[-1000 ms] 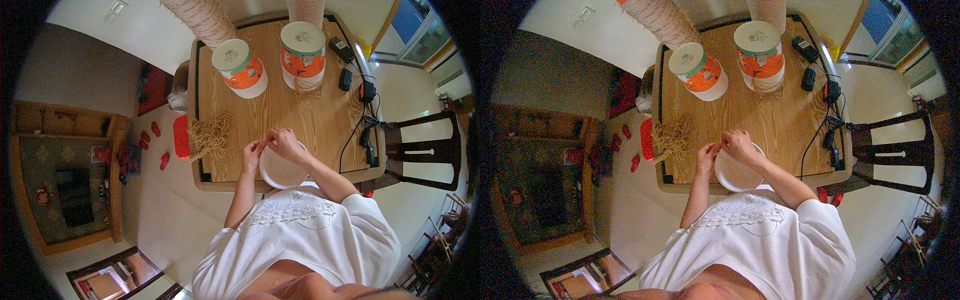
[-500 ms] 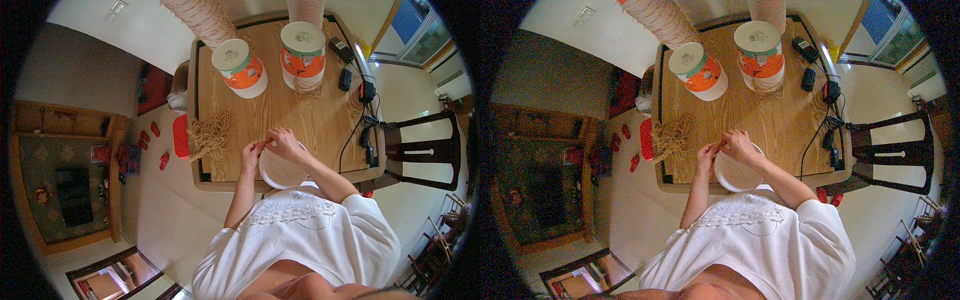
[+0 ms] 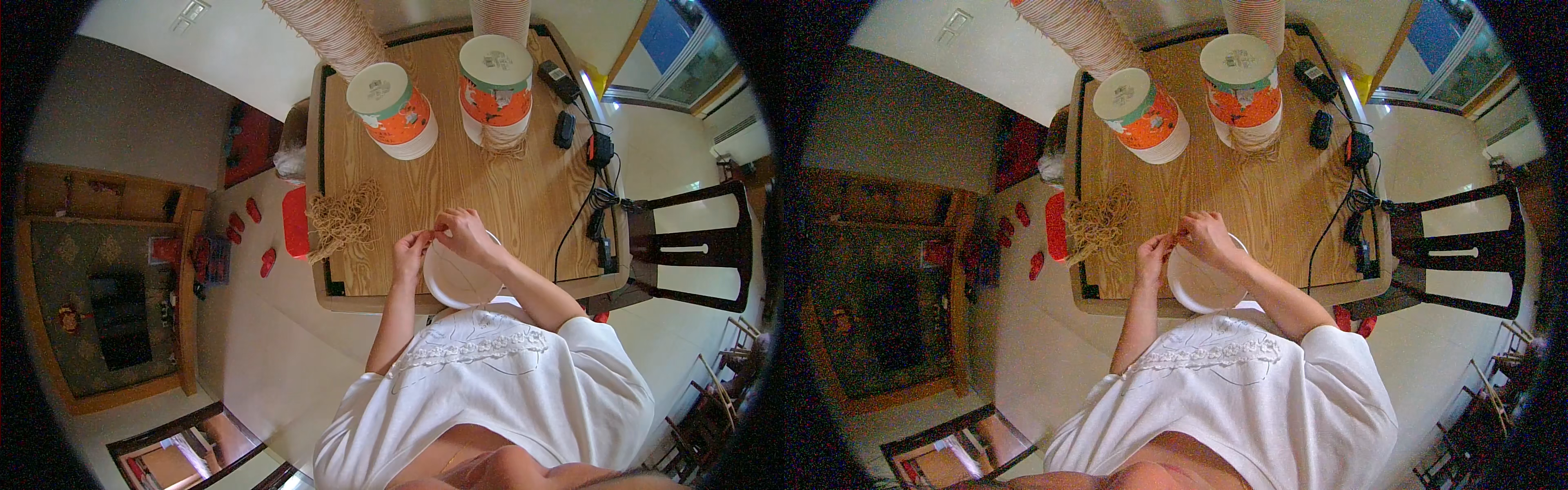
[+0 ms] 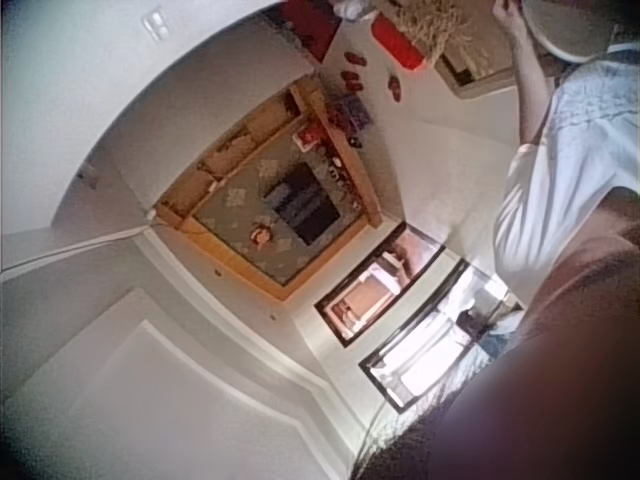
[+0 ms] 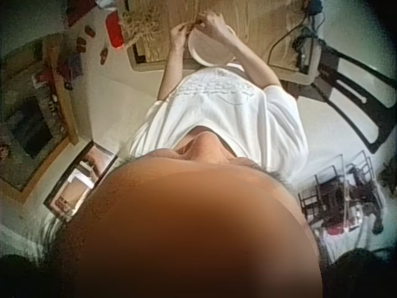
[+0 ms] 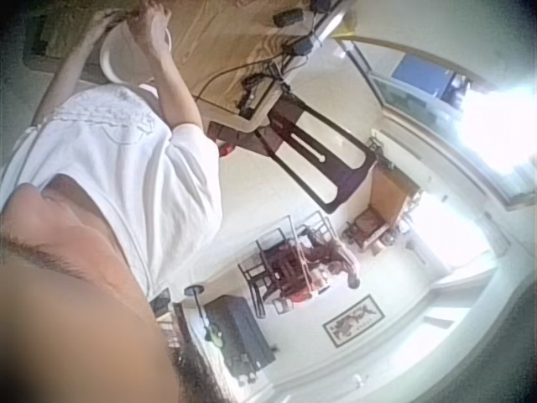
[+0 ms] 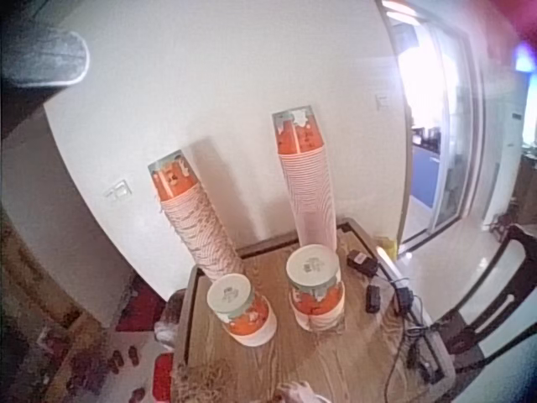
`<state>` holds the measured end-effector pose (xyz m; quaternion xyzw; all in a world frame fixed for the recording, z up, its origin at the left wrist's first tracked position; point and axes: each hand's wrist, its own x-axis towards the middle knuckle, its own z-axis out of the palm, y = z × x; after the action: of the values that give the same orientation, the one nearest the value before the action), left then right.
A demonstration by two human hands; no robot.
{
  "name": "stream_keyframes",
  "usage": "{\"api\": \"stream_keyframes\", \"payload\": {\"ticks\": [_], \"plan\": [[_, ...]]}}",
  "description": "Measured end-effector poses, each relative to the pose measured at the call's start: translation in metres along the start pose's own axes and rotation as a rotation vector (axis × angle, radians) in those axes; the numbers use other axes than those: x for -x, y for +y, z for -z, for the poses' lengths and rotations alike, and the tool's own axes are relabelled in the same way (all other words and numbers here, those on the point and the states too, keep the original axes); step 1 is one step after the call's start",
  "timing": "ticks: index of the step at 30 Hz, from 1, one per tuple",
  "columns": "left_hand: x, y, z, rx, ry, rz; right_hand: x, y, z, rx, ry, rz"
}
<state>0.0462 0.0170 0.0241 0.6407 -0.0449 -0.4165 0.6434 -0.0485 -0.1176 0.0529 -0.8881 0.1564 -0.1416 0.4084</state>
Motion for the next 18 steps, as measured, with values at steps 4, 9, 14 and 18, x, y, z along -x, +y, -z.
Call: {"api": "stream_keyframes", "payload": {"ticks": [4,9,14,18], "plan": [[-0.0014,-0.0022,0.0014,0.021,-0.005,-0.011,-0.0005,0.0044,-0.0028,0.0,-0.01,-0.004],[-0.0017,-0.0044,-0.0017,-0.134,0.014,-0.111,-0.0003,0.0046,-0.0035,-0.006,-0.011,-0.001],[0.0013,0.0014,-0.0044,-0.191,0.017,-0.103,0.0002,0.0068,-0.0024,-0.036,-0.011,0.009],[0.0012,0.0021,-0.0042,-0.19,0.017,-0.074,0.0,0.0077,-0.0029,-0.028,-0.018,0.019]]}}
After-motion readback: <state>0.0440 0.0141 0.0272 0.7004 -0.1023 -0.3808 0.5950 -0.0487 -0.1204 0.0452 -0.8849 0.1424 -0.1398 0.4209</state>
